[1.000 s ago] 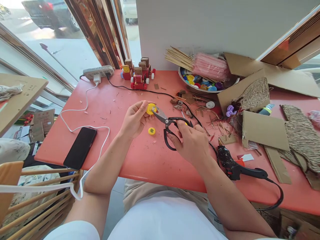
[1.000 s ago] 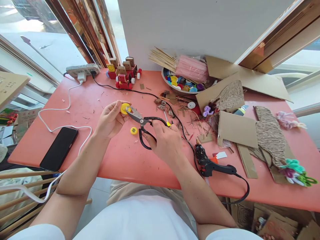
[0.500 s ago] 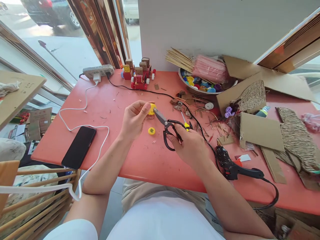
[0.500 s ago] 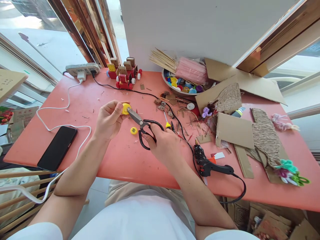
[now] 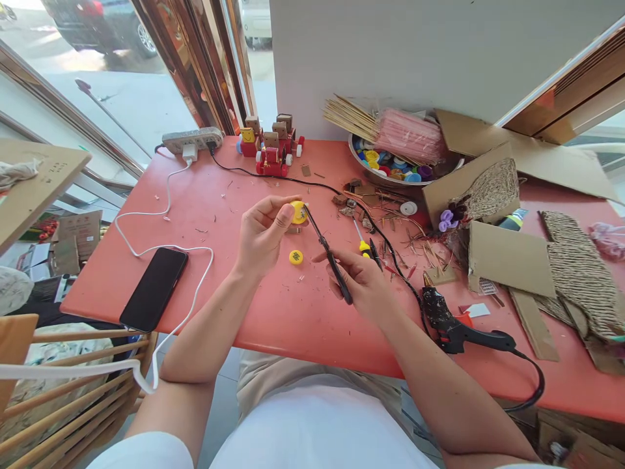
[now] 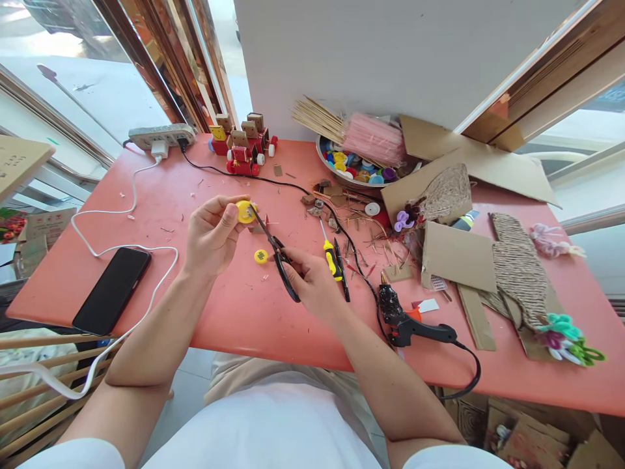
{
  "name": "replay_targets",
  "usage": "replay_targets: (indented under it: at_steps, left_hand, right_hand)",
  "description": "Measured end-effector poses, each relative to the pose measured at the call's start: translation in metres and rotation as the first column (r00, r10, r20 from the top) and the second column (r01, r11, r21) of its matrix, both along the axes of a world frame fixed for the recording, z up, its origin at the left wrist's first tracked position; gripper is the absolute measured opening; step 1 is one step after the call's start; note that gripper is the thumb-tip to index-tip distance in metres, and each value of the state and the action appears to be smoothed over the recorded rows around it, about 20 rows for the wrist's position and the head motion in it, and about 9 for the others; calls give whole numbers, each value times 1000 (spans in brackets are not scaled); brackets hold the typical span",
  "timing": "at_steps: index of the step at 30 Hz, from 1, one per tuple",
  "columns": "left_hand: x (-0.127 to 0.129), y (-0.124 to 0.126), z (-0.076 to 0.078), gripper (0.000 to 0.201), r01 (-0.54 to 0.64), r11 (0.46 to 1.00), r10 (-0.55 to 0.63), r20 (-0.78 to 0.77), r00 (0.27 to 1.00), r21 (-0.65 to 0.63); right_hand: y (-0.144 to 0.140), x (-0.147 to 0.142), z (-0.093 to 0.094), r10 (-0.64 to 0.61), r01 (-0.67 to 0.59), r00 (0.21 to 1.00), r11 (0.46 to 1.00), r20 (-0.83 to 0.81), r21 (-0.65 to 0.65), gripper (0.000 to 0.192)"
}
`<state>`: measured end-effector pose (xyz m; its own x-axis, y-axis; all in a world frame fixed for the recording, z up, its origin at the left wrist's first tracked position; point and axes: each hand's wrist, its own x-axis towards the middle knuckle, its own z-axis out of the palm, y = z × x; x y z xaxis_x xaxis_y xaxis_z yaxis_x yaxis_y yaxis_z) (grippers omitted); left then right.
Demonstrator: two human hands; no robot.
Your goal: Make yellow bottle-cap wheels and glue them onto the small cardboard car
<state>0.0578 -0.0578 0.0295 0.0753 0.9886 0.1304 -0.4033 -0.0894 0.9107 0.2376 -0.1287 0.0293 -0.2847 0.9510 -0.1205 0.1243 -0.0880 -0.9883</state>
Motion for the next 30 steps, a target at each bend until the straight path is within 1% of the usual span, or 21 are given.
replay_targets:
  at_steps: [1, 2, 5, 6, 7, 8, 10, 12, 14, 15, 16, 18, 19, 20, 21, 23, 25, 26, 28, 30]
  left_hand:
    - [0, 0, 1, 56, 15, 1000, -15, 4, 1000, -9]
    - [0, 0, 1, 56, 33, 999, -33, 10, 999, -19]
    - [2, 0, 1, 55, 104, 994, -102, 44, 994, -45]
    - [2, 0, 1, 55, 127, 991, -123, 58, 991, -54]
    - [3, 0, 1, 54, 148, 987, -143, 71, 987, -65]
    - [3, -1, 0, 54, 167, 983, -161, 81, 984, -78]
    - [4, -1, -1, 54, 200, 974, -190, 94, 977, -108]
    - [3, 0, -1, 53, 219, 966, -206, 103, 973, -137]
    - [2, 0, -2, 51, 226, 962, -210, 115, 971, -153]
    - [2, 1, -2, 49, 225, 962, -208, 118, 971, -155]
    - [1, 1, -3, 47, 221, 963, -203, 120, 972, -153]
    - [1, 2, -4, 45, 212, 967, -196, 116, 974, -144]
    - [1, 2, -4, 46, 209, 968, -194, 114, 974, -140]
    - [1, 3, -4, 47, 209, 968, -194, 114, 974, -137]
    - [1, 3, -5, 49, 210, 968, -195, 113, 974, -135]
    - [1, 4, -5, 52, 210, 968, -196, 110, 974, -139]
    - [1, 4, -5, 51, 208, 968, -193, 109, 975, -144]
    - [1, 4, -5, 50, 206, 968, -191, 112, 975, -143]
    - [2, 4, -6, 47, 200, 969, -183, 121, 976, -143]
    - [2, 5, -6, 41, 185, 970, -168, 119, 979, -158]
  right_hand:
    - [0, 0, 0, 4, -4, 1000, 1000, -1, 3, 54]
    - [0, 1, 1, -2, 2, 1000, 1000, 31, 20, 51]
    - [-1, 4, 2, -74, 54, 978, 993, 193, 108, 41]
    - [-1, 6, 2, -96, 71, 973, 990, 208, 125, 41]
    - [-1, 7, 3, -107, 85, 977, 989, 184, 125, 44]
    - [0, 9, 3, -111, 97, 986, 989, 121, 113, 50]
    - [3, 13, 4, -104, 108, 993, 992, -59, 67, 65]
    - [6, 16, 5, -112, 119, 972, 993, -207, 22, 78]
    - [7, 19, 5, -109, 115, 964, 993, -242, 9, 86]
    - [6, 19, 5, -90, 96, 973, 995, -210, 18, 88]
    - [5, 20, 4, -70, 76, 987, 996, -145, 37, 85]
    - [2, 20, 2, -57, 50, 996, 993, 71, 104, 70]
    - [1, 20, 1, -79, 50, 977, 988, 200, 148, 59]
    - [0, 20, 0, -121, 56, 936, 978, 329, 201, 48]
    - [-1, 19, -1, -172, 57, 879, 964, 445, 258, 39]
    - [-1, 19, -3, -254, 25, 749, 934, 612, 357, 36]
    - [0, 19, -5, -304, -28, 646, 907, 700, 420, 40]
    - [0, 19, -5, -322, -52, 609, 896, 725, 442, 42]
    - [0, 19, -6, -351, -83, 557, 878, 753, 472, 45]
    - [0, 19, -7, -372, -91, 516, 872, 771, 482, 46]
